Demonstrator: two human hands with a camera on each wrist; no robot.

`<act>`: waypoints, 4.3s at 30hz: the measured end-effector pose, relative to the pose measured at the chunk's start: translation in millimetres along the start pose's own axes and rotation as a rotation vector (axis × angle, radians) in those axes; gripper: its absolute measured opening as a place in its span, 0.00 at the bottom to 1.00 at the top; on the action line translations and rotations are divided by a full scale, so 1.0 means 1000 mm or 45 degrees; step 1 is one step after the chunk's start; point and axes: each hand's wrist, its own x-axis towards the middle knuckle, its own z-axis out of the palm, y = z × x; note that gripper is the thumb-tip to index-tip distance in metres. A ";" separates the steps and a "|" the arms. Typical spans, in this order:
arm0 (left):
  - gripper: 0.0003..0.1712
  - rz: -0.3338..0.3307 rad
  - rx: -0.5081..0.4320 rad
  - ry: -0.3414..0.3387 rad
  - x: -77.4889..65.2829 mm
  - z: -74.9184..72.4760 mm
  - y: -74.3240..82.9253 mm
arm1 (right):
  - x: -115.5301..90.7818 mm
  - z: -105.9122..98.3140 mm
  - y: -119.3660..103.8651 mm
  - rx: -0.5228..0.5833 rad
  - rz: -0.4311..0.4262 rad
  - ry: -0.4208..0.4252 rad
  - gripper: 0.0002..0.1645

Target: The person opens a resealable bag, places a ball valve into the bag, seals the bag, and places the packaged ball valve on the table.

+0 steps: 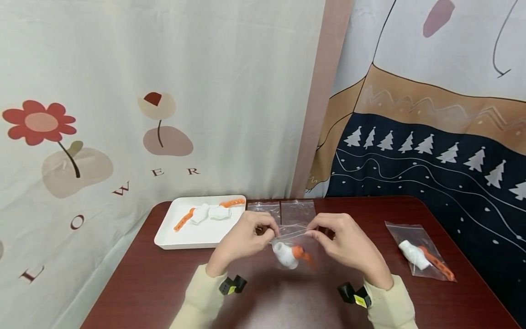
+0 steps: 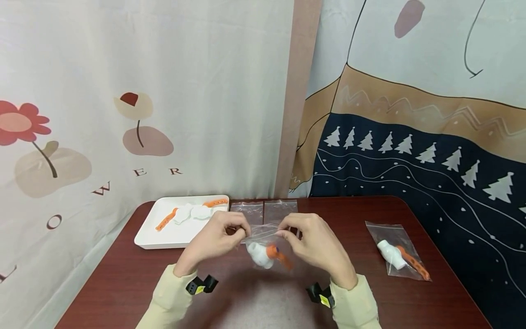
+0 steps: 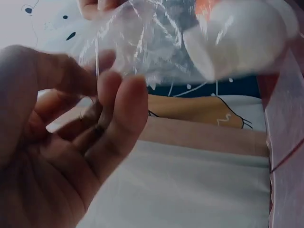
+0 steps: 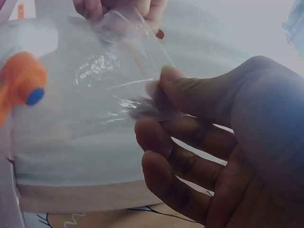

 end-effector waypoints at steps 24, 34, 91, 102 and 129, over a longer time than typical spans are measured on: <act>0.06 0.222 -0.109 -0.054 -0.007 0.000 -0.011 | 0.001 -0.005 0.009 -0.011 0.010 0.132 0.13; 0.04 0.160 -0.092 0.114 -0.003 -0.001 -0.003 | 0.002 -0.006 0.009 0.037 0.099 0.241 0.14; 0.03 -0.279 -0.454 0.368 0.004 0.025 0.024 | 0.004 0.002 0.001 0.136 0.180 0.085 0.16; 0.02 -0.335 -0.419 0.327 0.006 0.034 0.030 | 0.007 0.012 -0.006 0.122 0.101 0.054 0.12; 0.03 -0.347 -0.467 0.323 0.006 0.035 0.030 | 0.006 0.007 -0.003 0.172 0.149 0.022 0.07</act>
